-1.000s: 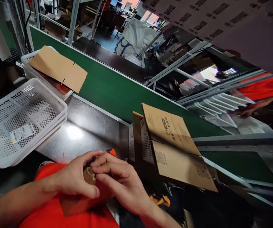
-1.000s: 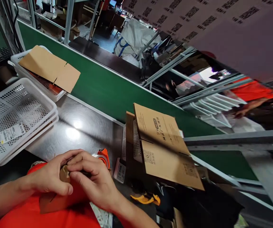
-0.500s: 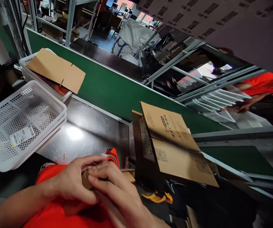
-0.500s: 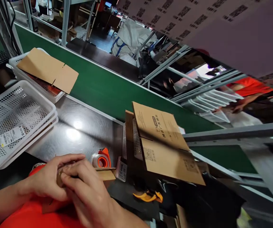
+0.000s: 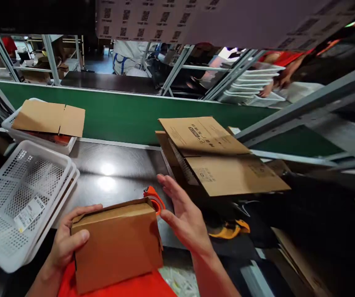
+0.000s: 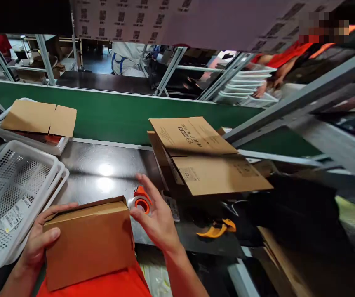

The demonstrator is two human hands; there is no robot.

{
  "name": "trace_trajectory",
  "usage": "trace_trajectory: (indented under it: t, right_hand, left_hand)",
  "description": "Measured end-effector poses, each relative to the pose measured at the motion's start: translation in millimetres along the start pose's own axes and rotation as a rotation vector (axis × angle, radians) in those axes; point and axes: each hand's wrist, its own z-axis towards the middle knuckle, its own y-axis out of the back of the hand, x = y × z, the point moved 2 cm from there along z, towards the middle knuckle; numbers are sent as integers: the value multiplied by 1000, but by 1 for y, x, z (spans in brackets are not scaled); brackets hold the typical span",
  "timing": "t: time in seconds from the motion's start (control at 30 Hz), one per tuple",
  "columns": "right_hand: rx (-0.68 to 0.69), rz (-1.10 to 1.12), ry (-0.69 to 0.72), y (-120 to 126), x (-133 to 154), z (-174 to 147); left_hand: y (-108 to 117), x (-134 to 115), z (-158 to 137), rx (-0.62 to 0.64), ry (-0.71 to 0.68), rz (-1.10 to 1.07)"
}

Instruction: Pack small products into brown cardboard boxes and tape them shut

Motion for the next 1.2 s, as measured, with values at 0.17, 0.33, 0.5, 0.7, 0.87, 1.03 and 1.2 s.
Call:
trace_trajectory:
  t: [0.17, 0.33, 0.5, 0.7, 0.87, 1.03, 1.2]
  right_hand:
    - [273, 618, -431, -32, -20, -32]
    - [262, 824, -400, -47, -15, -47]
    - [257, 883, -180, -38, -23, -50]
    - [181, 840, -94, -27, -24, -55]
    - [163, 809, 8, -25, -22, -50]
    - [15, 630, -108, -48, -54, -50]
    - [-18, 665, -121, -67, -75, -64]
  left_hand:
    - [11, 15, -8, -78, 13, 37]
    - [12, 18, -12, -44, -9, 102]
    - [2, 15, -3, 168, -140, 206]
    - [-15, 0, -3, 325, -379, 426]
    - [-24, -20, -12, 430, -570, 705]
    - [-24, -14, -2, 495, -691, 914]
    - [-18, 0, -6, 481, -734, 919]
